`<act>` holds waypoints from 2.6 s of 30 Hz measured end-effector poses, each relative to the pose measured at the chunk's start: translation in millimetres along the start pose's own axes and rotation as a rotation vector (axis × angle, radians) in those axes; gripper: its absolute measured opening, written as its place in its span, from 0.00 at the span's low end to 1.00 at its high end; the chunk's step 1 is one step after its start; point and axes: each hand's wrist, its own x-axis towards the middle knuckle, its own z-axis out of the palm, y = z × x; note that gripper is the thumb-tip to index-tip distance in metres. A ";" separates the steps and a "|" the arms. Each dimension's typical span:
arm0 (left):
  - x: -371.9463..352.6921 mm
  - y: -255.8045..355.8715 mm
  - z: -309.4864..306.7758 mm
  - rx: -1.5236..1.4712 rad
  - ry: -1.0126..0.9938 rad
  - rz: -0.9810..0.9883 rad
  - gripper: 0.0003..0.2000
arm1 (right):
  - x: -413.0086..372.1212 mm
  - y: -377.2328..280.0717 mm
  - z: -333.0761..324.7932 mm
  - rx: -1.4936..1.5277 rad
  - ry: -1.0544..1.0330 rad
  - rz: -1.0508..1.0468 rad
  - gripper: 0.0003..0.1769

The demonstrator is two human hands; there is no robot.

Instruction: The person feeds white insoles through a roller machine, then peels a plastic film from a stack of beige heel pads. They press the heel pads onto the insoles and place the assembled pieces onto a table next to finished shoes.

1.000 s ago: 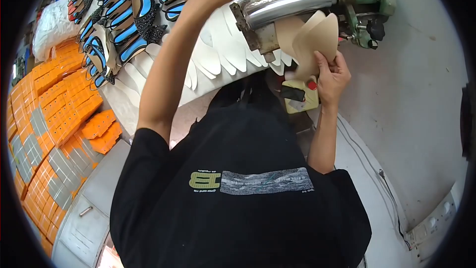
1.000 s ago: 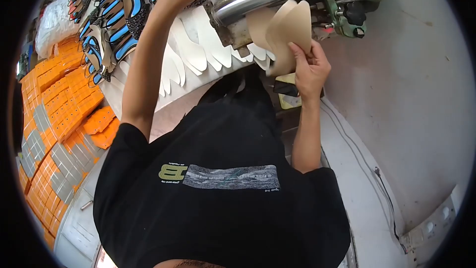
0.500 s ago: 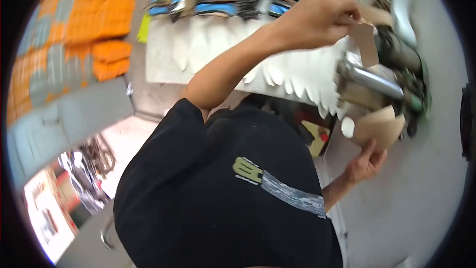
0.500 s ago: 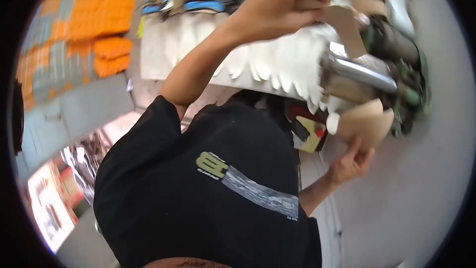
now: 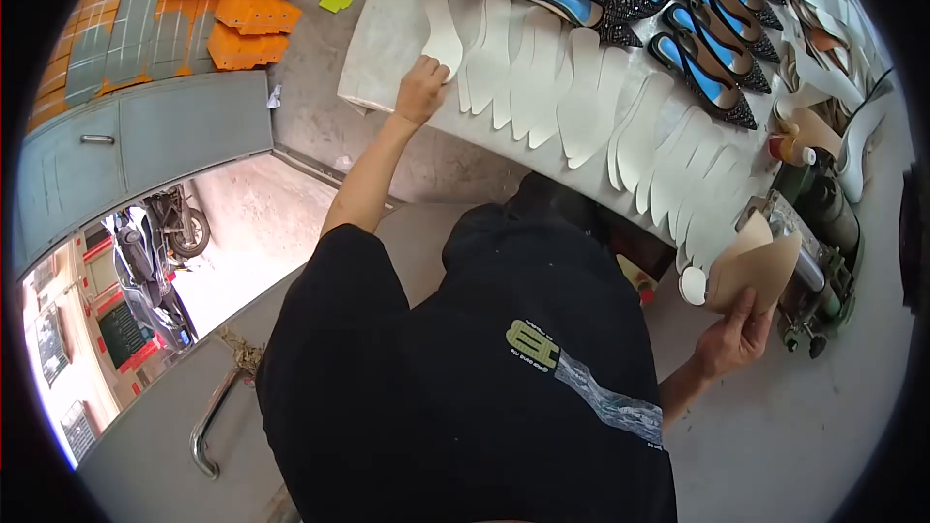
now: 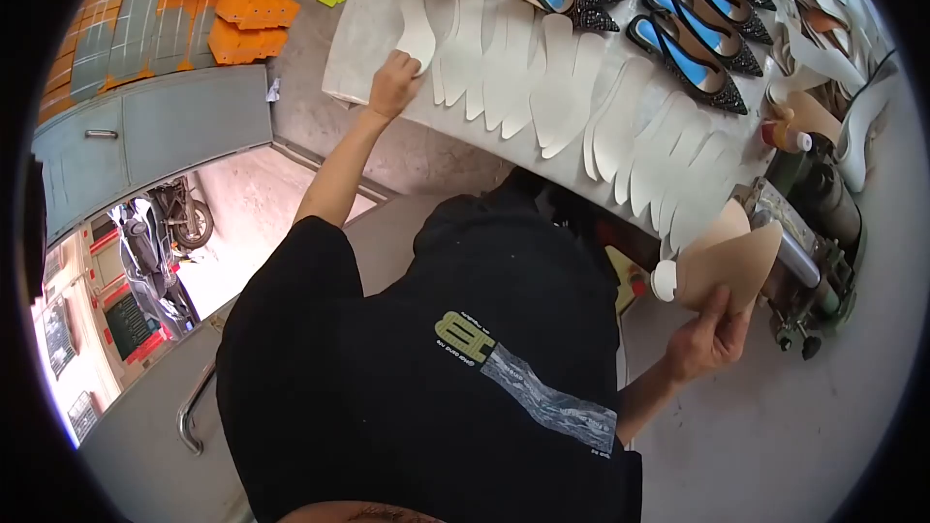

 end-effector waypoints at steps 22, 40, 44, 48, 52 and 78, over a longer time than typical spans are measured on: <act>143.5 372.2 -129.7 -1.697 -0.590 -0.186 0.10 | -44.1 -6.2 -38.6 0.099 -0.099 0.222 0.13; 80.5 385.7 -123.0 -2.233 -0.734 -0.637 0.16 | -40.2 8.5 -48.1 0.071 -0.326 0.156 0.10; 74.5 381.3 -124.4 -2.090 -0.710 -0.539 0.16 | -41.0 1.1 -39.2 0.017 -0.362 0.183 0.10; 73.5 380.2 -131.6 -2.064 -0.628 -0.559 0.09 | -42.9 -4.8 -34.0 0.008 -0.371 0.194 0.09; 71.3 373.8 -132.9 -2.010 -0.607 -0.470 0.10 | -46.7 -4.8 -29.7 0.010 -0.379 0.194 0.09; 73.9 360.5 -153.7 -1.659 -0.248 0.239 0.15 | -55.2 -3.0 -27.9 0.292 -0.538 0.073 0.22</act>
